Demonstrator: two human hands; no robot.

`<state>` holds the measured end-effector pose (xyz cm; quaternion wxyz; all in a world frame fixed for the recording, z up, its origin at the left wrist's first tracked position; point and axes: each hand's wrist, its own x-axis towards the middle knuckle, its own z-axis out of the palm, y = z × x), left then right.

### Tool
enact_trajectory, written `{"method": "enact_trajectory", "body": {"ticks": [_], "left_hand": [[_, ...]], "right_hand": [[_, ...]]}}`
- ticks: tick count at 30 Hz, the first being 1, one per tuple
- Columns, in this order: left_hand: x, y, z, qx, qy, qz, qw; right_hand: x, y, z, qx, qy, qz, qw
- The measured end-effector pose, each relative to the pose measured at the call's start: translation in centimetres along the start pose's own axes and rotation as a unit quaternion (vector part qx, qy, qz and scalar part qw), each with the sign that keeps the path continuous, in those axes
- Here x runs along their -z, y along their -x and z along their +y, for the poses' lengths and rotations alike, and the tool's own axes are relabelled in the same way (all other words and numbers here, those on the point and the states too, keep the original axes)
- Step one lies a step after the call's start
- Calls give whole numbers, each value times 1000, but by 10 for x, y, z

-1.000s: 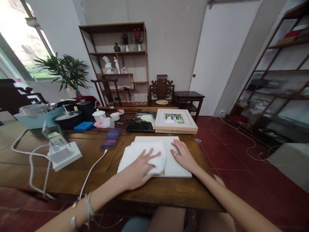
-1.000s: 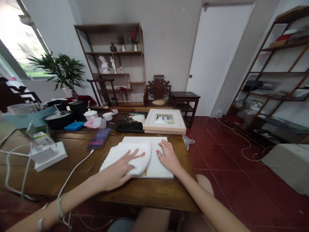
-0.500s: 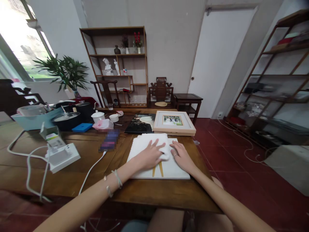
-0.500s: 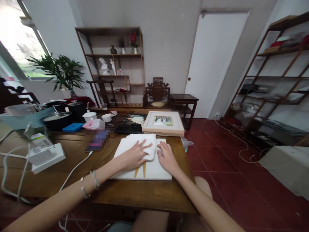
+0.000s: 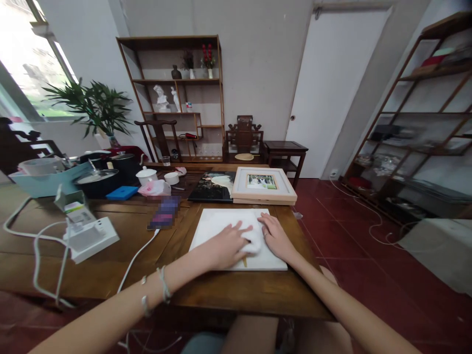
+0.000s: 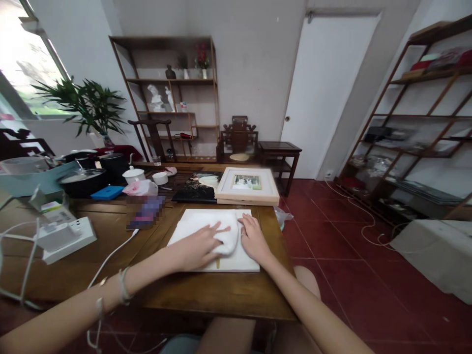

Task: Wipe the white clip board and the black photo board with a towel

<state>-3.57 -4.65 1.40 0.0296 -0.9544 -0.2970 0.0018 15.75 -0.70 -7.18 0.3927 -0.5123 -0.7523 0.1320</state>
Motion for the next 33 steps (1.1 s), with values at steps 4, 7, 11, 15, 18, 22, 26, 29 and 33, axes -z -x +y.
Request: {"method": "enact_trajectory", "body": {"ticks": [4, 7, 11, 15, 18, 22, 26, 29, 33], "left_hand": [[-7, -36, -27, 44, -28, 19, 998], [-14, -48, -28, 69, -59, 24, 996], [-16, -38, -3, 41, -90, 23, 995], [-12, -7, 37, 2, -99, 10, 995], [-6, 13, 56, -28, -92, -8, 995], [4, 13, 46, -31, -55, -20, 998], [7, -19, 8, -8, -37, -12, 999], [3, -49, -12, 22, -30, -9, 999], [-6, -74, -8, 30, -38, 5, 999]], "right_hand": [[-1, -1, 0, -18, -20, 9, 1000], [-1, -1, 1, -29, -27, 16, 999], [0, -2, 1, -31, -35, 18, 999], [1, -2, 0, -35, -53, 10, 998], [1, -1, -1, -40, -55, 9, 998], [2, -1, -3, -45, -62, 30, 997], [10, -3, -10, -82, -91, 64, 990], [16, -3, -14, -95, -124, 103, 982], [17, -3, -14, -81, -175, 145, 971]]}}
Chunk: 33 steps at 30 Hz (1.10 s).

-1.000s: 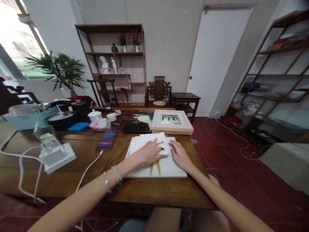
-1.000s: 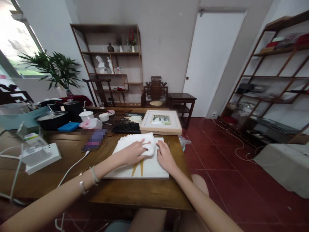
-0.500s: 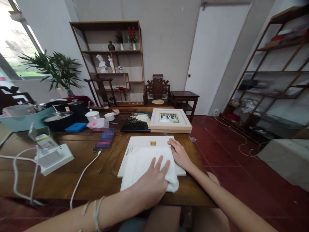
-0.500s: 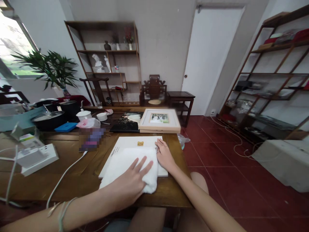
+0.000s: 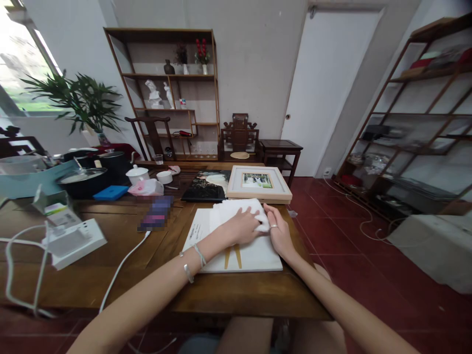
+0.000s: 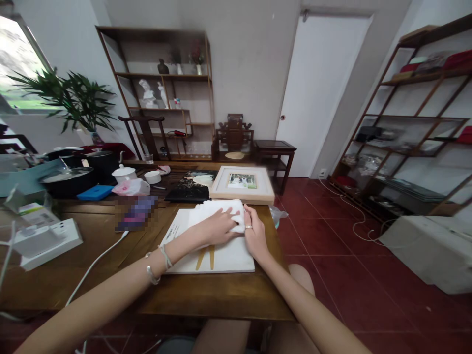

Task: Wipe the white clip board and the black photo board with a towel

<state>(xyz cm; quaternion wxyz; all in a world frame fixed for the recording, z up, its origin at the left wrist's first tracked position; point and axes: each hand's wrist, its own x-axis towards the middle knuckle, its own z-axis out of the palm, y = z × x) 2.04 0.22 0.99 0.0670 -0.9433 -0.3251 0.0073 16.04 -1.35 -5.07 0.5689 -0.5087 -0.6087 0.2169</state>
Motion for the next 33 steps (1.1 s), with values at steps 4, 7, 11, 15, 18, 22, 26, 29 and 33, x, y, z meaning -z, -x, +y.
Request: {"method": "enact_trajectory", "body": {"ticks": [4, 7, 11, 15, 18, 22, 26, 29, 33], "left_hand": [[-2, 10, 28, -20, -36, 19, 999], [-9, 38, 50, -57, -44, 27, 997], [-17, 85, 70, -113, -16, 60, 992], [10, 125, 60, -80, 63, 47, 994], [46, 144, 27, 15, 79, 107, 991], [68, 146, -27, 98, -6, 215, 972], [43, 132, -59, 89, -47, 148, 984], [14, 123, -64, 82, -45, 83, 992], [-9, 118, -62, 71, -9, 52, 996]], "right_hand": [[-1, -1, 6, -2, -53, -11, 999], [-1, -2, 7, -18, -85, -51, 995], [-1, -2, 3, -38, -55, -71, 995], [-2, -1, 3, -40, -36, -63, 997], [-3, 0, 4, -43, -9, -69, 997], [-4, 2, 4, -46, 23, -86, 995], [-6, 2, 4, -45, 53, -103, 992], [-7, 2, 4, -17, 70, -129, 989], [-7, 2, 2, -3, 82, -148, 986]]}}
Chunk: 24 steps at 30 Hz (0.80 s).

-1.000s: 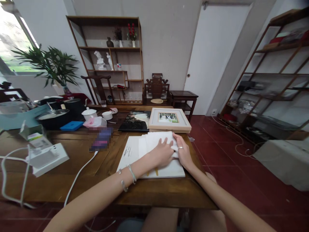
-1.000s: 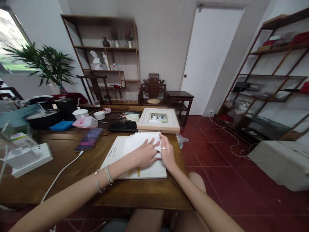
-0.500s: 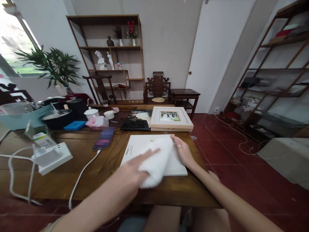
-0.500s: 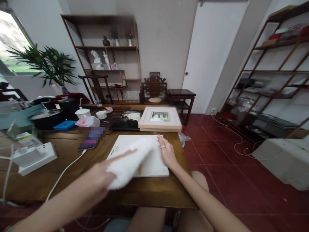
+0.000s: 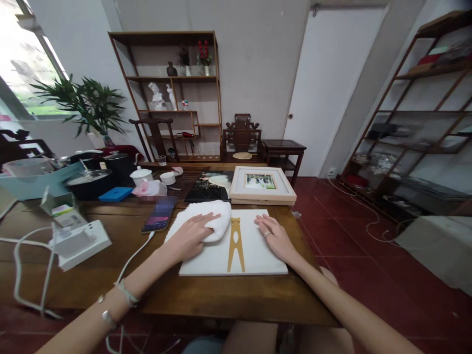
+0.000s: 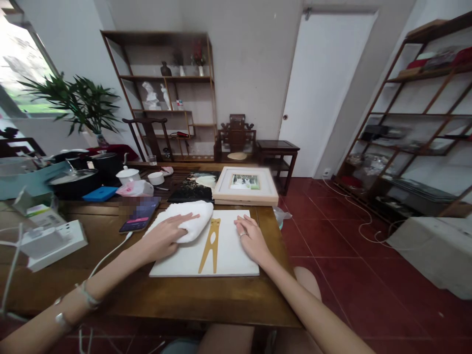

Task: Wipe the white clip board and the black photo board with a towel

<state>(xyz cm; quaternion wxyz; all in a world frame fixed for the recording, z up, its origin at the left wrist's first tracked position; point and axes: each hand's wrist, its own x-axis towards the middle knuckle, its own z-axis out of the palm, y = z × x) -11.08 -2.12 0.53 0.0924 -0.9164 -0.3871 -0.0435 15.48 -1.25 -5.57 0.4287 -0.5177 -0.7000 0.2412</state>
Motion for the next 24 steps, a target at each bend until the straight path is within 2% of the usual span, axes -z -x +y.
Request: {"method": "enact_trajectory", "body": {"ticks": [7, 10, 13, 20, 24], "left_hand": [[-13, -20, -5, 10, 61, -3, 998], [-13, -20, -4, 6, 63, -18, 998], [-6, -5, 9, 4, 72, -33, 997], [20, 60, 62, -15, 108, -40, 993], [27, 68, 66, -12, 132, -56, 990]], "right_hand": [[0, 2, -2, 1, 15, -1, 1000], [0, 2, -2, 5, 30, -9, 1000], [1, 3, -2, 12, 42, -19, 999], [-1, 4, -1, 20, 50, -21, 998], [-1, 4, 0, 25, 55, -22, 998]]}}
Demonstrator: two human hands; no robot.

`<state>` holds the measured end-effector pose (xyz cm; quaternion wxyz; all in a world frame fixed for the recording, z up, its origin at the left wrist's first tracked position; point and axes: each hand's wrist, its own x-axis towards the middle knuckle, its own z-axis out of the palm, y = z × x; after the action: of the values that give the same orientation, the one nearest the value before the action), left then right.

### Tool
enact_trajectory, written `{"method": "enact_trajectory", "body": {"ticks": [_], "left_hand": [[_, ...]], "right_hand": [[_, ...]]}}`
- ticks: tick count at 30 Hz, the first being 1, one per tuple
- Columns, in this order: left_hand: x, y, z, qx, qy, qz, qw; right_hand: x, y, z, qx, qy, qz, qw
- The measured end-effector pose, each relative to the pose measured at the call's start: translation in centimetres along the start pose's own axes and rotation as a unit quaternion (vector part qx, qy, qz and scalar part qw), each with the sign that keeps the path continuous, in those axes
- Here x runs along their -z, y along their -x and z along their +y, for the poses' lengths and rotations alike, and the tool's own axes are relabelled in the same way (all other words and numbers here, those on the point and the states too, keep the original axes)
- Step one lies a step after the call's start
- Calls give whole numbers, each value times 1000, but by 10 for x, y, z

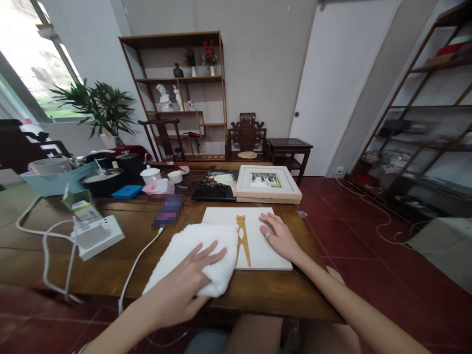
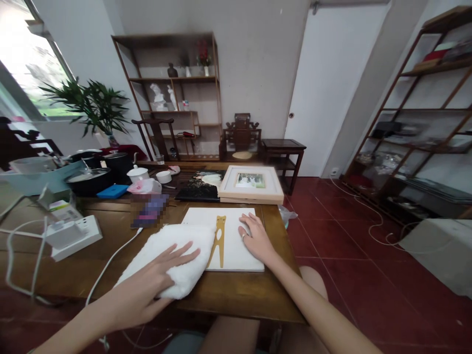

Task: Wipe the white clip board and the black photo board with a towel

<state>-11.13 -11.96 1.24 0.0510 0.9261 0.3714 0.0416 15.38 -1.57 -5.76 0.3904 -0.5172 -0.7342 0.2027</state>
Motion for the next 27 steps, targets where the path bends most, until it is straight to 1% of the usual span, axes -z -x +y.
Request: {"method": "enact_trajectory", "body": {"ticks": [3, 6, 11, 14, 16, 18, 20, 25, 27], "left_hand": [[3, -12, -14, 14, 17, 12, 1000], [3, -33, -36, 30, 30, 31, 999], [5, -72, -70, 40, 43, 18, 998], [7, -90, -83, 42, 39, 23, 998], [8, -95, -85, 45, 38, 23, 998], [8, -91, -81, 51, 42, 14, 998], [10, -77, -68, 54, 49, -7, 997], [20, -20, -16, 55, 59, -80, 994], [24, -2, 1, 55, 58, -102, 992]], "right_hand": [[0, 0, 1, 2, 6, -4, 1000], [-1, 0, 2, -3, 12, -3, 1000], [0, 0, 4, -4, 20, -1, 1000], [0, 0, 4, -7, 30, -14, 999], [1, 0, 4, -7, 33, -19, 999], [1, 1, 4, -7, 33, -18, 999], [0, 1, 4, -6, 30, -19, 999], [-1, 2, 5, 6, 24, -24, 999], [-1, 2, 6, 13, 24, -20, 999]]}}
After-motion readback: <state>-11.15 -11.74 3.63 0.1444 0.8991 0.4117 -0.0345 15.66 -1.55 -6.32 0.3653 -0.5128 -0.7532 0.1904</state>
